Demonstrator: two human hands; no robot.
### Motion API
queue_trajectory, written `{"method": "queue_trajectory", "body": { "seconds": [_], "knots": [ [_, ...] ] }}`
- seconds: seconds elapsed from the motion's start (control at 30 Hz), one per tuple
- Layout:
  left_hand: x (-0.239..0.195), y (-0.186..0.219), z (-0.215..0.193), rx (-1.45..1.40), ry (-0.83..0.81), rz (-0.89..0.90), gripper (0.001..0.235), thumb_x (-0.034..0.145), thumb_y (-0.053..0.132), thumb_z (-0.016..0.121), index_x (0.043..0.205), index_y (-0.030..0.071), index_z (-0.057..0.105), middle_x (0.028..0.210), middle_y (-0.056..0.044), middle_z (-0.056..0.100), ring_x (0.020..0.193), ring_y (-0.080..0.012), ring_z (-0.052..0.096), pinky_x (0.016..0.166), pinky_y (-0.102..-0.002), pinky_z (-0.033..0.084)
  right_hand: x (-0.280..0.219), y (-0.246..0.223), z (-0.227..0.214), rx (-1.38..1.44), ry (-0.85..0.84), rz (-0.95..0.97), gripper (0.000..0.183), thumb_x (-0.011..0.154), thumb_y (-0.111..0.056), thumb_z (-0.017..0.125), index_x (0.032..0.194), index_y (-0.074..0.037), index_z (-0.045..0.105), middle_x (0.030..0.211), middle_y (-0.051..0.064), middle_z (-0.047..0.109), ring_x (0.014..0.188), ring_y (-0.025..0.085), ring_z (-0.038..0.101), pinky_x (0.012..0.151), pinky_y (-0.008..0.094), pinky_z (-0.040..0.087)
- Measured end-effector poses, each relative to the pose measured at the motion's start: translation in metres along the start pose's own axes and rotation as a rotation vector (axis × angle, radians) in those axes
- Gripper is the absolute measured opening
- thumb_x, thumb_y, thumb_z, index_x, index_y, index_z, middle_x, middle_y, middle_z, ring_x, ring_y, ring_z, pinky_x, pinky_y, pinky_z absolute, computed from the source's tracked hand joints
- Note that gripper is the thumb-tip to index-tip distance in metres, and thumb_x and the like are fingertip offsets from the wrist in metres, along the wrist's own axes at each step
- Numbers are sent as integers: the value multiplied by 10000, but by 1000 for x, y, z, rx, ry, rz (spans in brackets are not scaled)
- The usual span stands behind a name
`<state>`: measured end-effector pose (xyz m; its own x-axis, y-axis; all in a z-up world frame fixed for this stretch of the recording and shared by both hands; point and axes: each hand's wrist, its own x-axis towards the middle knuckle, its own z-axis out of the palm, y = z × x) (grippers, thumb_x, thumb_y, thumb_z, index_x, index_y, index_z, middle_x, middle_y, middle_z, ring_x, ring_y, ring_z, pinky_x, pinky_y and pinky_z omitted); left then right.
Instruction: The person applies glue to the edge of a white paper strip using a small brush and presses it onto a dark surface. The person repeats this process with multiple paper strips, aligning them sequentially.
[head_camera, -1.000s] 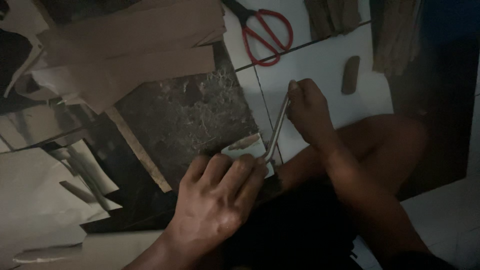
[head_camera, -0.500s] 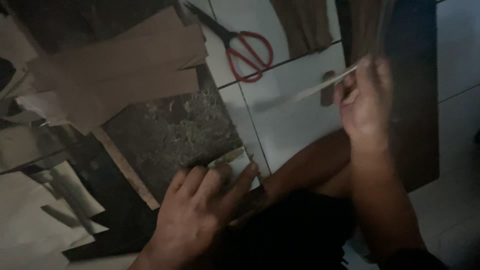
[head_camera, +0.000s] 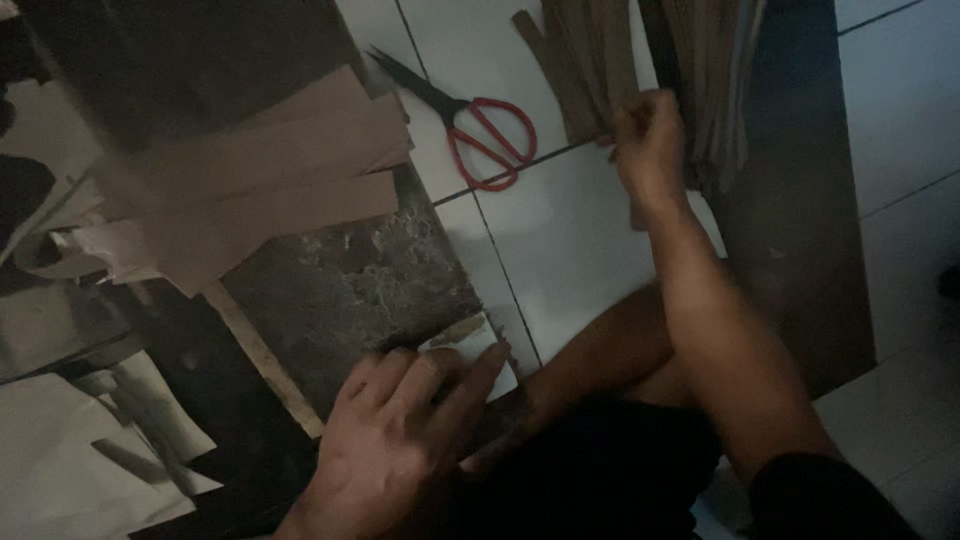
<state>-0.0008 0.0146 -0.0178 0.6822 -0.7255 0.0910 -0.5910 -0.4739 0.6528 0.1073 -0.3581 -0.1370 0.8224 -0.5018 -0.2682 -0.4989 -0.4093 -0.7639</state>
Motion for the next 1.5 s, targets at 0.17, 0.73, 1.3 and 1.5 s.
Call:
{"method": "queue_trajectory", "body": {
  "seconds": [0.17,0.73,1.3,1.5],
  "knots": [
    [-5,-28,-24,118,-86,-2,467,837,93,678,1300,39,658,1207,-137,636,1103,-270,644,922,-392,557,-10,-7,-2,65,-1,110,298,1057,-118,531,1343,-54,475,1156,76,624,859,142,651,686,298,532],
    [58,-63,-129,468,190,-83,418,858,55,748,1271,16,699,1282,-202,666,1256,-387,620,1058,-532,497,-95,10,13,-131,-65,38,216,1047,-185,604,1128,1,530,967,100,650,721,166,617,603,325,538],
    [-21,6,-67,-18,-91,-147,874,660,88,799,1488,120,522,1187,-141,643,1070,-328,673,917,-482,549,-190,-61,-13,39,-354,-584,154,1041,-52,589,1187,-2,590,995,82,676,798,144,680,678,258,576],
    [-29,12,-58,65,-106,-135,866,620,221,796,1409,-6,521,1249,-235,568,1079,-399,607,901,-514,523,-226,-95,-13,-341,-393,-874,350,858,33,702,1204,-22,707,1122,122,704,937,232,715,739,326,600]
  ]
}}
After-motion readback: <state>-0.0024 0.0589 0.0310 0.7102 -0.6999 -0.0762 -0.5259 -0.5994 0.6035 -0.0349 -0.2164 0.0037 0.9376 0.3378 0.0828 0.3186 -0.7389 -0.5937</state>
